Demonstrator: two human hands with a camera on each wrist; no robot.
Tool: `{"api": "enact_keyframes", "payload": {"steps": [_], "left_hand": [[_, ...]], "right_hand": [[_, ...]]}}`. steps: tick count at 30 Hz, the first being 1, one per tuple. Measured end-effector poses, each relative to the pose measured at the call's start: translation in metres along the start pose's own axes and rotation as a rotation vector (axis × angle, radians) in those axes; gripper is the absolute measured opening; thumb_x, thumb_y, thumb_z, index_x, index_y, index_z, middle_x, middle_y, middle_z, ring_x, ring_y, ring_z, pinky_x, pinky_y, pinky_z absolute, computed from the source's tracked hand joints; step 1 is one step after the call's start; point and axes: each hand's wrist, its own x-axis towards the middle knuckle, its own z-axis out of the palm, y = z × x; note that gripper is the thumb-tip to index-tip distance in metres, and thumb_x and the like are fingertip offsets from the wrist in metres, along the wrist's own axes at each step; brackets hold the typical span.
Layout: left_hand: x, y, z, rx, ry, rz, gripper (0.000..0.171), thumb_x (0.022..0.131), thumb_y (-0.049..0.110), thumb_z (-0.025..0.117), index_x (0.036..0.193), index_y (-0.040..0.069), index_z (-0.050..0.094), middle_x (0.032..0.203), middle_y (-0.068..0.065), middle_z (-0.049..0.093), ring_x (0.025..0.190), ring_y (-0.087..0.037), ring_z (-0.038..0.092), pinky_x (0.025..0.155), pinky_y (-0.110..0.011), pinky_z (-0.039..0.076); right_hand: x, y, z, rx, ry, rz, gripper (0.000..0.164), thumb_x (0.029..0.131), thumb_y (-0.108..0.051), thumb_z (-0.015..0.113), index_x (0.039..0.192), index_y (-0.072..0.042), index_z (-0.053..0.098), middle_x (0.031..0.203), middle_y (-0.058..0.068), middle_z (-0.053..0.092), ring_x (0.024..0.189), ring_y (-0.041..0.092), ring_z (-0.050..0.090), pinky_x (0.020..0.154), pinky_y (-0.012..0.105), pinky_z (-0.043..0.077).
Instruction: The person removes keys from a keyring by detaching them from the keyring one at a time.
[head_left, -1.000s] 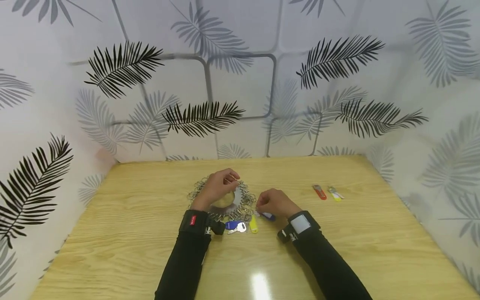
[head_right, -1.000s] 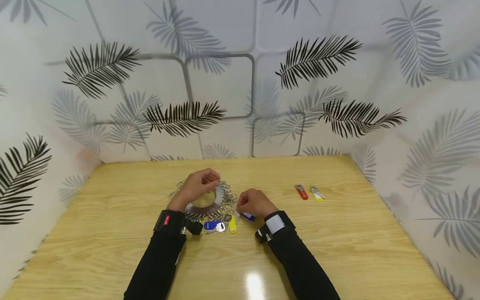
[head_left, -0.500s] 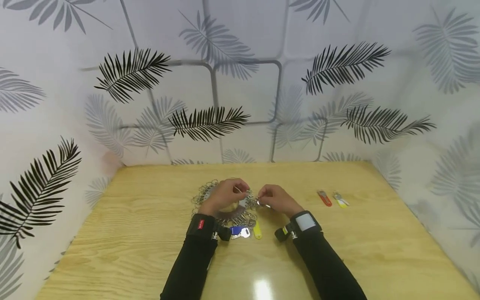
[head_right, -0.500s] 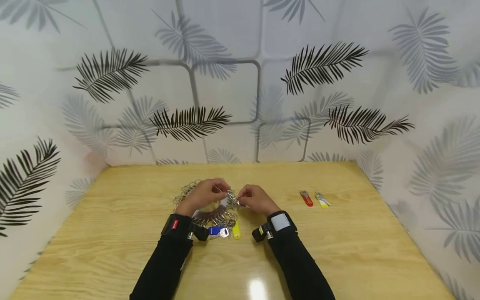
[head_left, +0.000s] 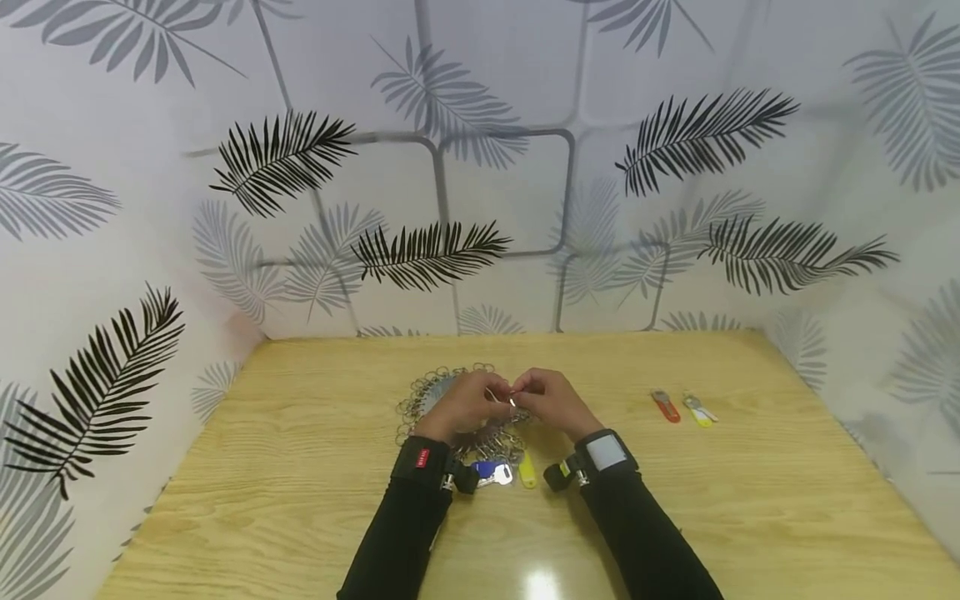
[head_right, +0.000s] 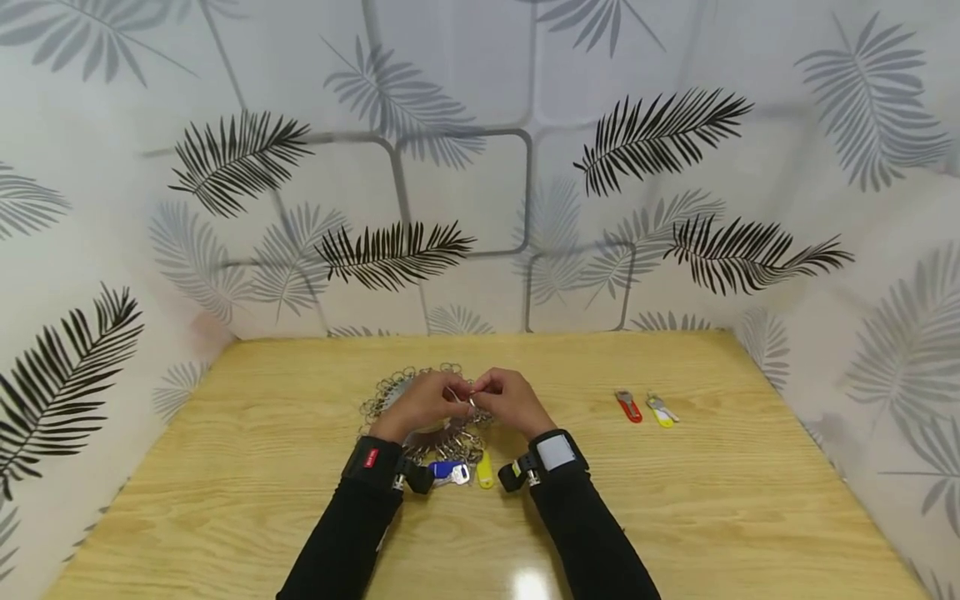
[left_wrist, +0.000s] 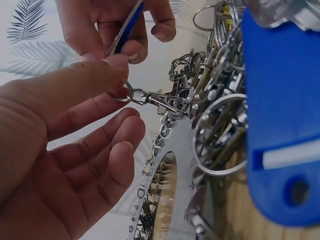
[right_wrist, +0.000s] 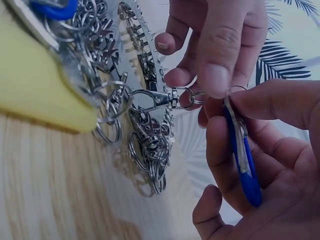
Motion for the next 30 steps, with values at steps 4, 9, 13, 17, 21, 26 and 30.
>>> {"api": "enact_keyframes", "payload": {"steps": [4, 9, 13, 17, 21, 26, 30], "left_hand": [[0.002, -0.001, 0.002, 0.062, -0.001, 0.031, 0.022, 0.085, 0.017, 0.075, 0.105, 0.015, 0.069, 0.091, 0.003, 0.063, 0.080, -0.012, 0.060, 0.069, -0.030, 0.050], [0.003, -0.001, 0.003, 0.117, 0.013, 0.059, 0.020, 0.085, 0.014, 0.075, 0.103, 0.015, 0.066, 0.089, 0.003, 0.064, 0.079, -0.011, 0.060, 0.068, -0.029, 0.050], [0.003, -0.001, 0.005, 0.127, 0.026, 0.065, 0.026, 0.085, 0.016, 0.075, 0.107, 0.016, 0.062, 0.090, 0.004, 0.064, 0.080, -0.011, 0.060, 0.068, -0.028, 0.050], [0.006, -0.001, 0.009, 0.164, 0.012, 0.092, 0.033, 0.084, 0.016, 0.077, 0.110, 0.016, 0.057, 0.092, 0.003, 0.061, 0.081, -0.011, 0.059, 0.068, -0.026, 0.049], [0.007, 0.000, 0.012, 0.211, 0.025, 0.108, 0.028, 0.084, 0.013, 0.075, 0.105, 0.016, 0.055, 0.088, 0.003, 0.058, 0.078, -0.013, 0.056, 0.066, -0.027, 0.047], [0.006, 0.002, 0.010, 0.207, 0.044, 0.096, 0.022, 0.084, 0.009, 0.072, 0.097, 0.013, 0.055, 0.084, 0.002, 0.058, 0.075, -0.013, 0.056, 0.065, -0.027, 0.048], [0.004, 0.001, 0.007, 0.183, 0.036, 0.092, 0.019, 0.085, 0.009, 0.072, 0.096, 0.011, 0.057, 0.084, 0.001, 0.060, 0.076, -0.012, 0.058, 0.066, -0.026, 0.049]], "right_hand": [[0.004, 0.006, 0.000, 0.034, 0.022, 0.008, 0.007, 0.089, -0.006, 0.065, 0.095, -0.002, 0.066, 0.091, 0.008, 0.070, 0.081, 0.016, 0.064, 0.069, 0.030, 0.050], [0.005, 0.007, 0.001, 0.092, 0.010, -0.006, 0.013, 0.090, -0.003, 0.063, 0.099, 0.006, 0.064, 0.094, 0.017, 0.070, 0.087, 0.024, 0.067, 0.079, 0.043, 0.053], [0.007, 0.011, 0.002, 0.113, 0.019, 0.020, 0.015, 0.090, -0.006, 0.063, 0.099, 0.005, 0.064, 0.092, 0.015, 0.071, 0.083, 0.019, 0.066, 0.075, 0.037, 0.052], [0.006, 0.008, 0.003, 0.108, 0.046, 0.060, 0.014, 0.090, -0.010, 0.063, 0.097, 0.002, 0.066, 0.096, 0.011, 0.070, 0.086, 0.018, 0.063, 0.074, 0.031, 0.049], [0.005, 0.004, 0.004, 0.097, 0.047, 0.089, 0.014, 0.091, -0.013, 0.061, 0.097, -0.001, 0.067, 0.101, 0.010, 0.068, 0.093, 0.020, 0.062, 0.079, 0.030, 0.048], [0.006, 0.006, 0.006, 0.067, 0.058, 0.096, 0.012, 0.090, -0.008, 0.063, 0.098, 0.000, 0.065, 0.100, 0.013, 0.069, 0.092, 0.022, 0.064, 0.079, 0.030, 0.050], [0.006, 0.009, 0.004, 0.055, 0.057, 0.078, 0.012, 0.089, -0.005, 0.064, 0.099, 0.002, 0.065, 0.103, 0.015, 0.068, 0.097, 0.025, 0.065, 0.082, 0.032, 0.051]]}}
